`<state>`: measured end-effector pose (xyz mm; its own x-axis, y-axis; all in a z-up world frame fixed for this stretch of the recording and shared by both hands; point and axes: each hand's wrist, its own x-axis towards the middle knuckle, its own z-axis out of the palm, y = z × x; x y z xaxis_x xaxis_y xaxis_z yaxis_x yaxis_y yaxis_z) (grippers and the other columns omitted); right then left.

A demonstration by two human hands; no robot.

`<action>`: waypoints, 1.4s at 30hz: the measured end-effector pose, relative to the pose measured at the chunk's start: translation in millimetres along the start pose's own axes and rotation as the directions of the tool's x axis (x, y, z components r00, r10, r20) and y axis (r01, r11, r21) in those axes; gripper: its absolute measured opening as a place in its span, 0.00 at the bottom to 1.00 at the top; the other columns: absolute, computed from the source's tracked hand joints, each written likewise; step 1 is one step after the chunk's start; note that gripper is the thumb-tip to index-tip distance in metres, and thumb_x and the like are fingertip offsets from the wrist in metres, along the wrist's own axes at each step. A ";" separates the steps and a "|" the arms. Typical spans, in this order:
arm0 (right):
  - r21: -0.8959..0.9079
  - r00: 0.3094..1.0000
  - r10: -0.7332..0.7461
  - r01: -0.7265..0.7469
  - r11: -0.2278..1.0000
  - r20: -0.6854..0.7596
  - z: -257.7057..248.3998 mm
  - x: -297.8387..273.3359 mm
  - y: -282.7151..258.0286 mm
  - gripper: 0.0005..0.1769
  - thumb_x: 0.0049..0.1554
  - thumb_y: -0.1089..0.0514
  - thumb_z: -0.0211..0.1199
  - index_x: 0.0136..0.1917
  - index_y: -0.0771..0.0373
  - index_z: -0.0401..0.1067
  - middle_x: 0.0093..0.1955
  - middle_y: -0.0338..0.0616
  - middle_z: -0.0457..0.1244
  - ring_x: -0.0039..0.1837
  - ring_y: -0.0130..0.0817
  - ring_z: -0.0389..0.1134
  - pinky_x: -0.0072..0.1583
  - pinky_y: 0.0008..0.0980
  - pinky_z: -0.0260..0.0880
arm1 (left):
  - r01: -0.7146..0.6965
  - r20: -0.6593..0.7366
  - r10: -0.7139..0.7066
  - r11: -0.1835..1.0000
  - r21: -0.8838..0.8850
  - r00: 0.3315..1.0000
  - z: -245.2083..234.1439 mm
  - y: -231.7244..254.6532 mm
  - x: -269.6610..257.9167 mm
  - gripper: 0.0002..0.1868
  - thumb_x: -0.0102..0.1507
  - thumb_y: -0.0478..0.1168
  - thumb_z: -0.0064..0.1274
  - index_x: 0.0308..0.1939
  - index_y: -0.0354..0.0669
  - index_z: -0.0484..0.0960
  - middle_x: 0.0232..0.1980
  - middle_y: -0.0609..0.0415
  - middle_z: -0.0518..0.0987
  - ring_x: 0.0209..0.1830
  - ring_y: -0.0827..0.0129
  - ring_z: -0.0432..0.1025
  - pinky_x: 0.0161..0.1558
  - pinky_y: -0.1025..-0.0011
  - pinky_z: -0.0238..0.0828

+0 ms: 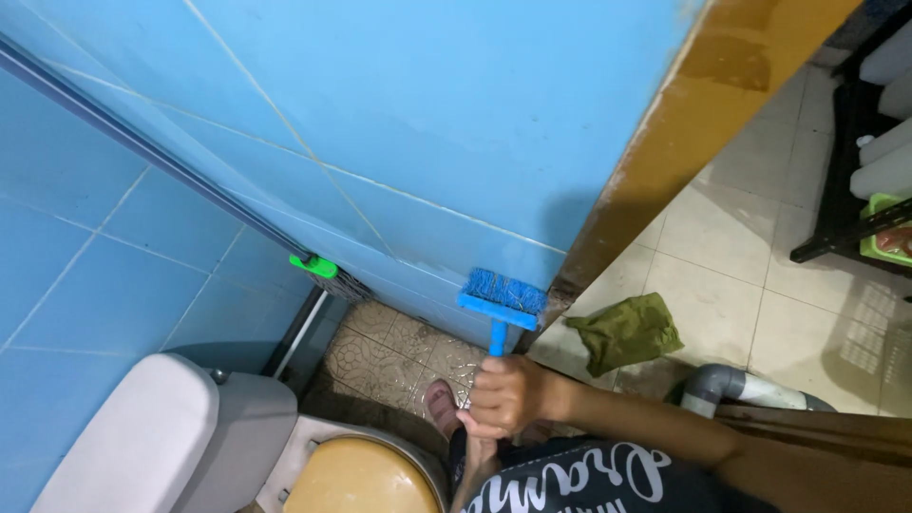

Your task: The person scrubs a blue tiled wall in a bathroom using a blue scrub brush. They repeatedly move the brush up and down along the wall surface near a toilet.

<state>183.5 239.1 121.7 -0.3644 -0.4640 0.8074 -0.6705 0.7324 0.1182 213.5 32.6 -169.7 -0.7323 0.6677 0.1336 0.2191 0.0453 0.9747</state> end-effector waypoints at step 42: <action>-0.068 0.981 -0.087 0.076 0.995 -0.172 78.1 193.7 98.4 0.22 0.58 0.56 0.58 0.23 0.53 0.61 0.27 0.39 0.52 0.31 0.33 0.54 0.39 0.32 0.61 | -0.173 0.029 0.185 0.957 -0.231 0.982 -195.6 180.4 183.6 0.41 0.68 0.70 0.24 0.16 0.47 0.74 0.13 0.59 0.67 0.16 0.72 0.60 0.24 0.74 0.60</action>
<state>-3.5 182.3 244.7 -0.1882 -0.4329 0.8816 -0.6507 0.7273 0.2183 -7.6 18.1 65.7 -0.6604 0.6857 0.3062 0.1878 -0.2439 0.9514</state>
